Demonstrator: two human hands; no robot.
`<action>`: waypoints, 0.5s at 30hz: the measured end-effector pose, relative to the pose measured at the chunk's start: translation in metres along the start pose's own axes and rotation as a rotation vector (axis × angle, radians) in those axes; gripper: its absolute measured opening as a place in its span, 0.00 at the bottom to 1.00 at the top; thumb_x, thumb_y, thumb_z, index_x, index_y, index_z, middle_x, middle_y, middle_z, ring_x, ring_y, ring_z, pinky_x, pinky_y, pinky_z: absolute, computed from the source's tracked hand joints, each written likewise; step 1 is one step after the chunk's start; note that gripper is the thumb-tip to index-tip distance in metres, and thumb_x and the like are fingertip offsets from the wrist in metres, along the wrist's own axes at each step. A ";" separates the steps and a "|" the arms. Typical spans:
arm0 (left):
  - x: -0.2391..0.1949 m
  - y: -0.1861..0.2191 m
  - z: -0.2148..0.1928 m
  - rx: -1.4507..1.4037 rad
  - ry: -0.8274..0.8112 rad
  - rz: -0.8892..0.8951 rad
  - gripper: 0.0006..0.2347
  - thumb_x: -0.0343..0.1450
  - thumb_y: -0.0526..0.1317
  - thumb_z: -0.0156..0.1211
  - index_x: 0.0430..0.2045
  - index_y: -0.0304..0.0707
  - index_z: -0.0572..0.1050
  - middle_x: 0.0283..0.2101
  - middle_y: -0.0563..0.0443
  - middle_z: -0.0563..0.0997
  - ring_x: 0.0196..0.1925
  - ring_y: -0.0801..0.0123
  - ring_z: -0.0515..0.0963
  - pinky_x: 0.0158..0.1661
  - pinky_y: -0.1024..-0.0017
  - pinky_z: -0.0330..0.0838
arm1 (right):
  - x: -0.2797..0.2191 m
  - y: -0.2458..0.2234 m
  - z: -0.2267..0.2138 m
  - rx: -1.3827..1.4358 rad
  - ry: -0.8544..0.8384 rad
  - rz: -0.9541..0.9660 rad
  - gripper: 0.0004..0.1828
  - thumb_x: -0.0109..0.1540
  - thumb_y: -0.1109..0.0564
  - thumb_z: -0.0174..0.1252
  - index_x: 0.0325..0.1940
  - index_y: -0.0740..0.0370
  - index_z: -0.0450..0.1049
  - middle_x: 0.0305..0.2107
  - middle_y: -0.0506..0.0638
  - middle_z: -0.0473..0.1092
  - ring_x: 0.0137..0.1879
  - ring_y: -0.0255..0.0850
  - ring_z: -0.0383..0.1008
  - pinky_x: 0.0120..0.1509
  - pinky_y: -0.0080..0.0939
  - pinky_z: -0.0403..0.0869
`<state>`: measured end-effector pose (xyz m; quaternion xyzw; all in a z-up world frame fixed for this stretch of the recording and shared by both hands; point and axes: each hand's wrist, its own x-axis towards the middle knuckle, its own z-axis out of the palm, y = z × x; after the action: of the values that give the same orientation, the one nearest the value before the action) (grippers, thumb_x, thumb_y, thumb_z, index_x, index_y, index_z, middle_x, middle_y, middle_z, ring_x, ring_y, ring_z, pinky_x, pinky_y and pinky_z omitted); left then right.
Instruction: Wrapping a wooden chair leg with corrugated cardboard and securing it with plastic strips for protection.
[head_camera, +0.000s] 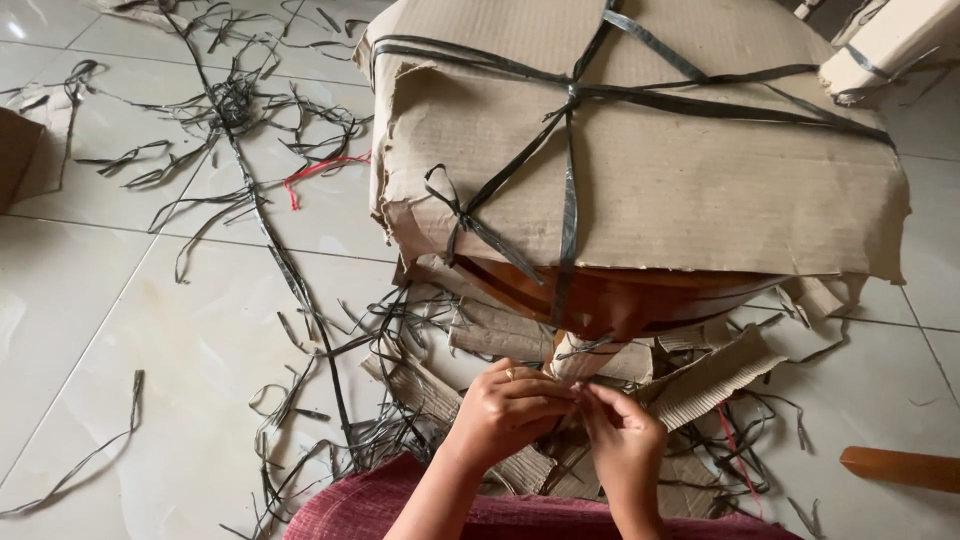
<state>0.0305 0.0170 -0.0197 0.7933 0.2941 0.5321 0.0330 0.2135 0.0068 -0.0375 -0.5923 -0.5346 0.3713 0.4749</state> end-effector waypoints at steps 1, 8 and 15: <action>-0.001 -0.001 -0.001 -0.001 0.002 -0.003 0.01 0.71 0.32 0.71 0.30 0.40 0.84 0.43 0.56 0.87 0.42 0.67 0.87 0.38 0.68 0.70 | 0.002 0.010 -0.001 -0.003 -0.001 0.001 0.16 0.58 0.61 0.66 0.48 0.70 0.81 0.37 0.58 0.83 0.38 0.42 0.86 0.41 0.35 0.85; -0.004 -0.007 -0.008 -0.077 0.002 -0.019 0.05 0.69 0.29 0.71 0.29 0.42 0.84 0.39 0.56 0.87 0.39 0.67 0.87 0.37 0.67 0.72 | 0.005 0.017 0.002 0.738 -0.265 0.469 0.09 0.61 0.63 0.55 0.45 0.64 0.77 0.30 0.50 0.70 0.32 0.38 0.67 0.33 0.36 0.71; -0.011 -0.012 -0.011 -0.092 -0.042 -0.093 0.07 0.64 0.34 0.81 0.29 0.47 0.85 0.39 0.60 0.87 0.37 0.73 0.86 0.38 0.70 0.75 | -0.001 0.012 0.013 0.556 -0.174 0.237 0.11 0.65 0.56 0.60 0.38 0.68 0.81 0.22 0.53 0.73 0.25 0.39 0.68 0.26 0.36 0.66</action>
<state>0.0127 0.0187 -0.0279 0.7872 0.3052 0.5264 0.1004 0.2050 0.0081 -0.0529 -0.4638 -0.3784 0.6054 0.5246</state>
